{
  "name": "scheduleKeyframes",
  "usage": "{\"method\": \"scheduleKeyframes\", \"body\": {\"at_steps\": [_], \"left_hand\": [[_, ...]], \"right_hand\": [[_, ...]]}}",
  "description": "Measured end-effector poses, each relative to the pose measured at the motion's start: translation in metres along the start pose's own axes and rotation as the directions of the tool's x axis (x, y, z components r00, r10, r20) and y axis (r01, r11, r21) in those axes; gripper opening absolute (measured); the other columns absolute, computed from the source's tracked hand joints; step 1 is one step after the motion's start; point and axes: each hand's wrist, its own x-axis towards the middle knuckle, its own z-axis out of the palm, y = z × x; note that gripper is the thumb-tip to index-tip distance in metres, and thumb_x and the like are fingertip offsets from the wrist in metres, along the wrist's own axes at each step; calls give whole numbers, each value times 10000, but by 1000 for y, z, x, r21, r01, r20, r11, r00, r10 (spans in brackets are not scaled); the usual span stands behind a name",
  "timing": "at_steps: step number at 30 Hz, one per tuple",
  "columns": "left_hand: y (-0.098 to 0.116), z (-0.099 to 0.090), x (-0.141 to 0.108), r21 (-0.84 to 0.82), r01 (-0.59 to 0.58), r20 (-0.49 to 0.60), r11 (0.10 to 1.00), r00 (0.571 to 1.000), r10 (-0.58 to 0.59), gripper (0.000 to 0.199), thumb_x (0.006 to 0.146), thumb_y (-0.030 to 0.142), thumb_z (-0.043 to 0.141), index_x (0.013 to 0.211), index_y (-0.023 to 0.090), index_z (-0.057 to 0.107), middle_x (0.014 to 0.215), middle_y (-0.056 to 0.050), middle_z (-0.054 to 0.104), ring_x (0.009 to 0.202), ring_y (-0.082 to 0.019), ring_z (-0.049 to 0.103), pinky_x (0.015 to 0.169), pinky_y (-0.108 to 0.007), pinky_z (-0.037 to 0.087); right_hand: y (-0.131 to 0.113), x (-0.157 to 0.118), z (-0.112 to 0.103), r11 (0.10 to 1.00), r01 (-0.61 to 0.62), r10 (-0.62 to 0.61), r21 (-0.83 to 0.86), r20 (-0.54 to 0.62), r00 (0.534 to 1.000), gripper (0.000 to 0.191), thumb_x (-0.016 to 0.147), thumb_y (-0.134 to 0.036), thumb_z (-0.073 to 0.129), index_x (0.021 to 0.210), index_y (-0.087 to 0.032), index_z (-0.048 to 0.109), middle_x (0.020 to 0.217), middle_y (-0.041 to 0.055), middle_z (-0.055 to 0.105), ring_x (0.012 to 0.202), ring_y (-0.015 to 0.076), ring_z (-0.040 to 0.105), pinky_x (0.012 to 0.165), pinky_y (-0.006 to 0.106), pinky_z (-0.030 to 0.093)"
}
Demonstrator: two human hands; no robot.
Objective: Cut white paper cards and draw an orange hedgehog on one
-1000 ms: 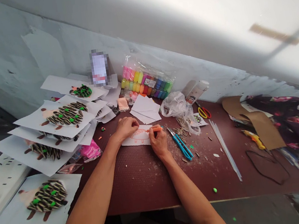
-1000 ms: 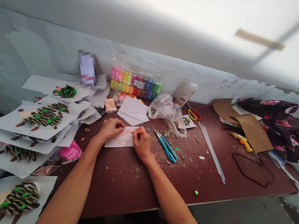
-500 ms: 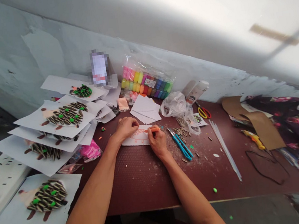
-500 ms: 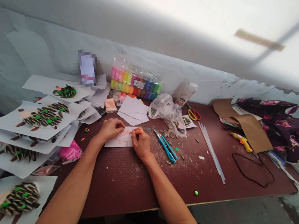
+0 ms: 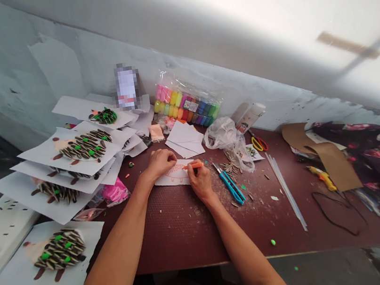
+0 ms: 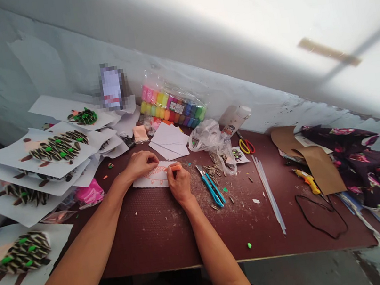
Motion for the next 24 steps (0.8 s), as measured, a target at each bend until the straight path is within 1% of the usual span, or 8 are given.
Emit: {"method": "scheduleKeyframes", "body": {"at_steps": [3, 12, 18, 20, 24], "left_hand": [[1, -1, 0, 10, -9, -4, 1000, 1000, 9, 197, 752, 218, 603, 823, 223, 787, 886, -36, 793, 878, -226, 692, 816, -318, 456], [0, -1, 1, 30, -7, 3, 1000, 1000, 7, 209, 760, 229, 602, 845, 234, 793, 908, -35, 795, 907, -233, 695, 836, -324, 460], [1, -2, 0, 21, -2, 12, 1000, 1000, 2, 212, 755, 231, 599, 842, 234, 792, 905, -33, 794, 897, -227, 692, 843, -324, 462], [1, -2, 0, 19, -3, 4, 1000, 1000, 3, 214, 755, 228, 595, 839, 233, 791, 900, -34, 793, 893, -227, 691, 846, -328, 463], [0, 0, -1, 13, -7, -9, 1000, 1000, 7, 206, 752, 226, 595, 829, 228, 787, 901, -36, 793, 893, -233, 692, 846, -338, 463]], "right_hand": [[0, 0, 0, 1000, 4, -4, -5, 5, 1000, 244, 967, -348, 444, 813, -218, 582, 770, 52, 686, 679, 185, 639, 669, 287, 459], [2, 0, 1, 999, -41, 41, -27, -10, 999, 234, 965, -350, 444, 811, -220, 562, 719, 39, 662, 627, 182, 618, 626, 277, 436], [0, 0, 0, 1000, -23, 23, -12, 14, 1000, 228, 960, -340, 453, 809, -220, 574, 752, 45, 681, 659, 178, 630, 645, 275, 454], [-1, 0, -1, 1000, -21, 21, 7, -2, 1000, 231, 960, -338, 448, 803, -220, 569, 755, 47, 680, 653, 175, 627, 647, 276, 457], [-1, 0, -2, 998, -59, 60, 8, -89, 994, 231, 958, -346, 437, 786, -229, 536, 732, 39, 667, 633, 171, 608, 643, 279, 457]]}}
